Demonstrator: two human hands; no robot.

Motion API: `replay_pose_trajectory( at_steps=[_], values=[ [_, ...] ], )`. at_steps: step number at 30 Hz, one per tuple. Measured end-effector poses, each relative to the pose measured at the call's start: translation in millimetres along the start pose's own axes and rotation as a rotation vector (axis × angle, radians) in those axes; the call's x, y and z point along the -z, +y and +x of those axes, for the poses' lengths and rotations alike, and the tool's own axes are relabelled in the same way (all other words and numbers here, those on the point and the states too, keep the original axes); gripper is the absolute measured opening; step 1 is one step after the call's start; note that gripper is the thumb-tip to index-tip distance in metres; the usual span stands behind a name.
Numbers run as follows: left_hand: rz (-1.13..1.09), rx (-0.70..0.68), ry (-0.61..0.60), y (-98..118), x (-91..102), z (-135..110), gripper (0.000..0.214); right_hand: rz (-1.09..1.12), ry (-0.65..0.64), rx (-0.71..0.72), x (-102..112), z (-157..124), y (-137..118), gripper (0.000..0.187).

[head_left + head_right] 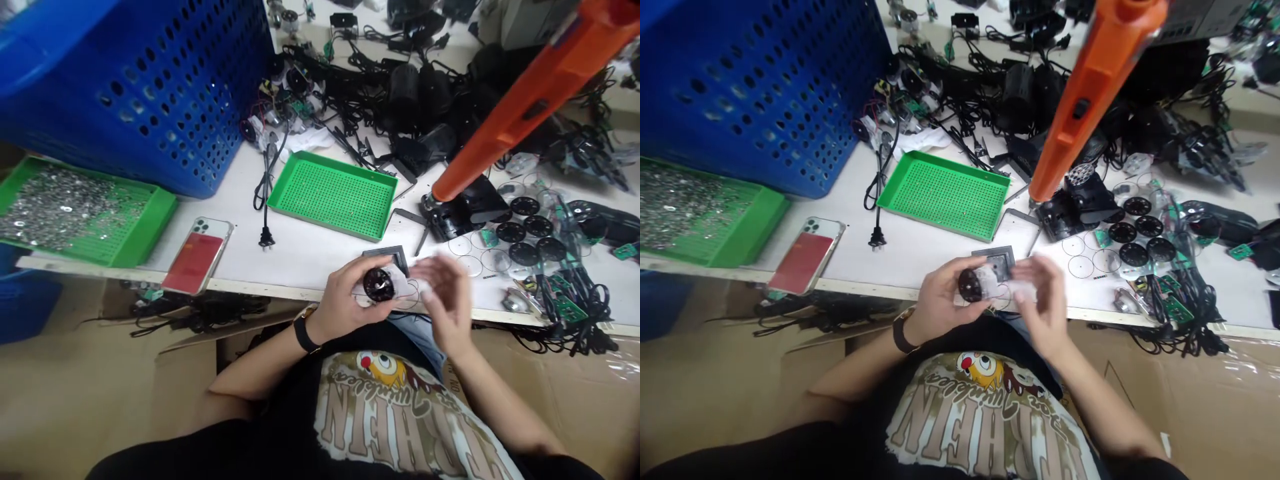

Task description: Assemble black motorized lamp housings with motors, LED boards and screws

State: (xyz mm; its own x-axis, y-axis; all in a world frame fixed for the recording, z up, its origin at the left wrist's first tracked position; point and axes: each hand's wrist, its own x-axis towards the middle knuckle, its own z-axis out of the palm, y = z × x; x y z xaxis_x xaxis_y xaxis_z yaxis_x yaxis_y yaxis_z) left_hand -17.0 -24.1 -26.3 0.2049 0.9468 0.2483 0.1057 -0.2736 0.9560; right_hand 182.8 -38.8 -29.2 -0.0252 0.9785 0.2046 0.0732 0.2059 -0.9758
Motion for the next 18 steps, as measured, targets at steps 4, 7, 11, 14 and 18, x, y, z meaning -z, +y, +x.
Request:
replay_pose_trajectory(
  at_steps=[4,7,11,14,18],
  values=[
    [-0.420,0.203,0.083,9,5.5,-2,0.048,-0.019,-0.578,-0.196,-3,-42,10,0.043],
    [-0.476,0.247,0.233,11,11.5,5,0.041,-0.094,-0.632,-0.219,-3,-46,2,0.032],
    [-0.440,0.330,0.215,13,11.8,5,0.048,-0.072,-0.469,-0.285,7,-39,-20,0.024],
    [-0.485,0.381,0.091,17,4.3,-5,0.048,0.165,-0.424,-0.361,20,-35,-34,0.027],
    [-0.471,0.333,-0.097,25,-8.0,-15,0.038,0.412,-0.299,-0.285,28,-36,-43,0.028]
  ],
)
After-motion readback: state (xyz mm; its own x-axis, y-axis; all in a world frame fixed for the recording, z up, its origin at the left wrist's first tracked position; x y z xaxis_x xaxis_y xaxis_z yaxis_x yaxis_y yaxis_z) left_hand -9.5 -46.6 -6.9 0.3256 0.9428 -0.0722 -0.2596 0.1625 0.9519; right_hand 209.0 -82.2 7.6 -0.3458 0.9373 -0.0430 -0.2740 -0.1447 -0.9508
